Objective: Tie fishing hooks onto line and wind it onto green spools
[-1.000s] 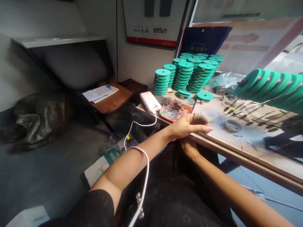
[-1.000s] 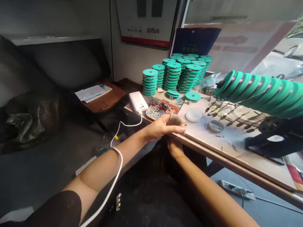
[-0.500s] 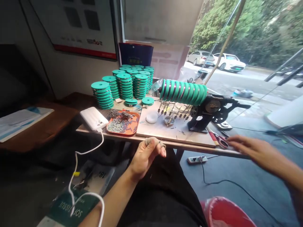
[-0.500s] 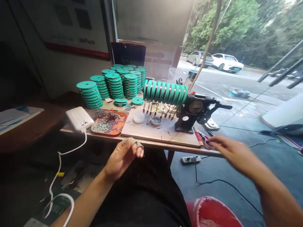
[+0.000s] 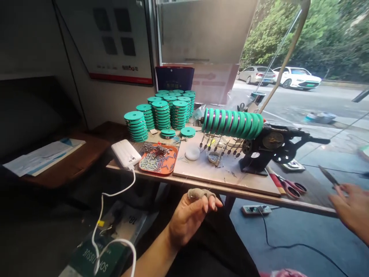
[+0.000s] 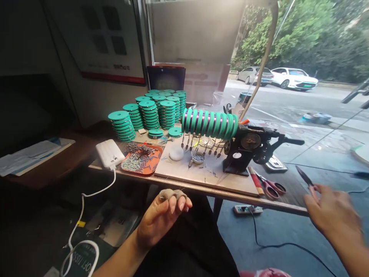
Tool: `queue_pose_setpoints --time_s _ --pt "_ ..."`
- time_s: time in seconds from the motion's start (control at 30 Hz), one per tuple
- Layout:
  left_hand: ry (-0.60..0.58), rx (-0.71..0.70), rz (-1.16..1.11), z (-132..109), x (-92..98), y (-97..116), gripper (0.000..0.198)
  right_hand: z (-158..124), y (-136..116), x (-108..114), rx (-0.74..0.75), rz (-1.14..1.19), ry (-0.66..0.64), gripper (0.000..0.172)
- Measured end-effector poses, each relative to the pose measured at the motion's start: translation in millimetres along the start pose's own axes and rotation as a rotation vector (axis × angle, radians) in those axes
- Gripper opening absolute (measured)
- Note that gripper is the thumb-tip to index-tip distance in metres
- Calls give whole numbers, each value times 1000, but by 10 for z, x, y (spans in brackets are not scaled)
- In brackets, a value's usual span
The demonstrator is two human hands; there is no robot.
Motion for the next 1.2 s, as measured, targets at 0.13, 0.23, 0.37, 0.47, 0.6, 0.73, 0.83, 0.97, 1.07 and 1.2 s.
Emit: queue_pose_setpoints --time_s 0.13,0.23,0.37,0.47,0.6,0.73,0.83,0.97,1.07,1.2 --pt "8 60 -253 -14 -25 -73 16 -660 -726 67 550 462 -208 22" --pt "13 90 -383 -27 -59 -95 17 -1133 -1484 80 872 584 -457 13" --pt "13 95 -422 -38 -76 -88 18 -1304 -1990 133 985 656 -387 10" --pt "14 94 -432 -42 -68 -88 18 -1277 -2050 139 1015 659 -296 12" --pt "42 99 -398 -38 -53 -90 19 -1257 -2054 130 1019 649 -330 9" --pt "40 29 -43 -31 -62 6 16 -1265 -2067 153 930 883 -605 8" --pt "-3 -12 267 -40 -99 81 12 -1321 -2119 156 835 1201 -918 6" --pt "-10 -6 376 -61 -107 87 11 -1395 -2171 143 798 1333 -1068 15" --pt "24 25 412 -63 -88 65 13 -1247 -1914 139 807 1124 -864 16" --pt "90 1 356 -46 -53 60 6 -589 -902 143 507 634 -329 27"
Point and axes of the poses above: each hand's wrist, its own z-axis towards the middle knuckle, its own x-axis out of the back of the hand, y = z × x, the point moved 4 cm from there along z, towards the middle knuckle, and after that the axes turned 12 degrees about -y, right-handed, at the moved point
